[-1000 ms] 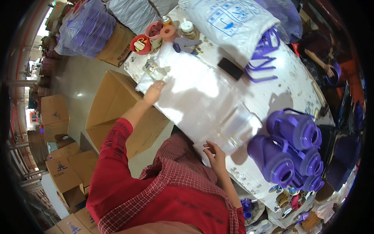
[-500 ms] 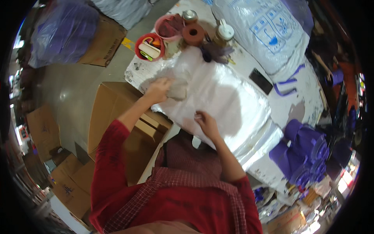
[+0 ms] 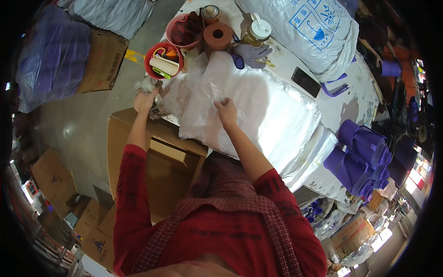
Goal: The person assembles purple water bottles by inserting stainless steel inner containers, applying circular stickers, and wrapping each unit in bubble wrap before placing them into a cardboard box. The person repeats this sequence for multiple bottles.
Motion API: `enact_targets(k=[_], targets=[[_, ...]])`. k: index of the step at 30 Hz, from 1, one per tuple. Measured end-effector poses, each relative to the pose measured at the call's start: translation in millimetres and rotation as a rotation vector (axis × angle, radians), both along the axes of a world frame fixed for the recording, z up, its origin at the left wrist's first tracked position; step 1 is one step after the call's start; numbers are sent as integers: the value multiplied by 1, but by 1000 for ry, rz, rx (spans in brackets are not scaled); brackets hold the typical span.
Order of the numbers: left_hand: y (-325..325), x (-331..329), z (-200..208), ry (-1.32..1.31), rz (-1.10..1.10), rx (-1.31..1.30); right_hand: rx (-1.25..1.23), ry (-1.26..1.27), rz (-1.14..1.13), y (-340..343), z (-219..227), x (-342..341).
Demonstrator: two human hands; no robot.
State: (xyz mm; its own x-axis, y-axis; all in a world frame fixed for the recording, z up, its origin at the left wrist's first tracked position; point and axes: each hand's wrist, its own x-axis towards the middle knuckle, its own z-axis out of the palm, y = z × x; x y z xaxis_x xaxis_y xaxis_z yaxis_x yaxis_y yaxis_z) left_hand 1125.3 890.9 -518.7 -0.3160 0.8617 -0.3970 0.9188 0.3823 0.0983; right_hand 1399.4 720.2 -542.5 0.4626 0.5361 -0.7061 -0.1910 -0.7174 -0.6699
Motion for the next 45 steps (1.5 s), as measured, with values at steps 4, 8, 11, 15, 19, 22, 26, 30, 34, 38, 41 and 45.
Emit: enact_targets(k=[4, 8, 11, 15, 19, 22, 26, 30, 34, 38, 41, 45], targets=[[6, 19, -3, 57, 4, 21, -164, -119, 307, 22, 2, -5], [-14, 21, 16, 16, -192, 235, -106, -311, 413, 39, 0, -13], [-58, 45, 24, -575, -467, 302, -15, -416, 500, 51, -1, -26], [-110, 84, 2, -717, -462, 7, 135, -469, 509, 79, 1, -47], [-96, 73, -46, -768, -415, 73, 220, -35, 595, 80, 18, -51], [-64, 53, -77, -532, -340, -51, 479, -319, 489, 25, 34, -29], [-47, 40, -86, -976, 36, -198, 122, -863, 612, -103, 40, 39], [-45, 54, -66, -965, 65, -227, -215, -1099, 319, -191, 22, 111], [-57, 80, -31, -378, -273, 92, -200, -753, -95, -207, 6, 149], [-99, 104, -3, -13, -825, 650, -145, -590, -215, -192, 7, 150], [-126, 120, -2, -136, -829, 301, -147, -525, -247, -188, 14, 147], [-124, 127, -15, -135, -884, 182, -135, -443, -80, -187, 22, 144]])
